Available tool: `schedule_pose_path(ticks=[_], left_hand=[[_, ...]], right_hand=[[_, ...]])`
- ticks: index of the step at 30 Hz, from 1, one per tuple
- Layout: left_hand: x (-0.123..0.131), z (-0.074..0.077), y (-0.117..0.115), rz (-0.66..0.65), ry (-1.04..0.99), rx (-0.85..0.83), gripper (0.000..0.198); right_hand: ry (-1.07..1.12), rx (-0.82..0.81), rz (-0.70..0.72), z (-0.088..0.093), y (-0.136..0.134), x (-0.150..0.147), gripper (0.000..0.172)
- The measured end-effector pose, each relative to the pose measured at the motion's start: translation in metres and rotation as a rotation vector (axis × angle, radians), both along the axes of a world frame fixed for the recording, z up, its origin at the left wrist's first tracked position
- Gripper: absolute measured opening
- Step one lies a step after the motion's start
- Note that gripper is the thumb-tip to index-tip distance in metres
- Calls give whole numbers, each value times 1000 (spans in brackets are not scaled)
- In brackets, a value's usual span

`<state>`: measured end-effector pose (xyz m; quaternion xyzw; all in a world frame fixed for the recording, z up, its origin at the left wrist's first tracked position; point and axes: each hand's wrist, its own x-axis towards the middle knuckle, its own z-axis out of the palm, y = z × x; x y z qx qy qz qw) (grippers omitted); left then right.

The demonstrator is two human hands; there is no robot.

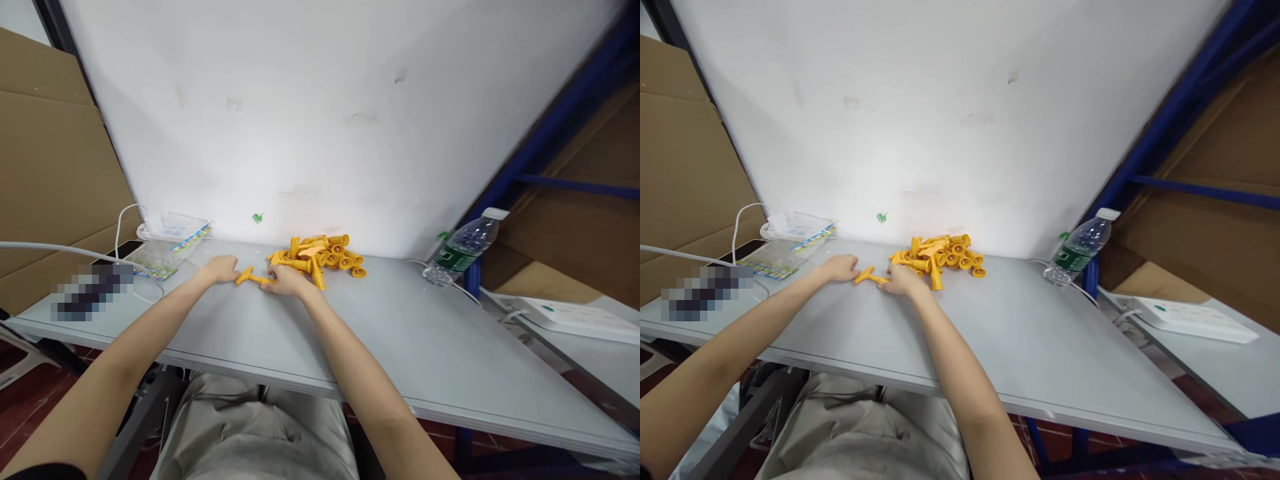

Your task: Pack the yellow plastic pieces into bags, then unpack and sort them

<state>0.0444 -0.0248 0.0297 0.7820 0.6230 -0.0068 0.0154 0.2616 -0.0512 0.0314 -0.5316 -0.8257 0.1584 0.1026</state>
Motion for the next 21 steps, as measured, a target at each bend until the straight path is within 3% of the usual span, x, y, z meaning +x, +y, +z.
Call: schedule_pose_path(ticks=[3, 7, 12, 17, 19, 21], left_hand=[[2, 0, 0, -6, 2, -60, 17], [-4, 2, -1, -58, -109, -61, 16], [1, 5, -4, -137, -308, -21, 24], [16, -1, -3, -233, -508, -27, 19], [13, -5, 1, -212, -566, -1, 21], [0, -9, 7, -97, -588, 114, 21]], right_hand=[[-47, -51, 39, 5, -2, 8, 33], [65, -26, 59, 3, -2, 8, 12], [235, 109, -14, -1, 1, -9, 8], [252, 159, -52, -6, 9, -30, 12], [248, 124, -72, -8, 13, -32, 11], [250, 93, -81, -9, 15, -32, 8]])
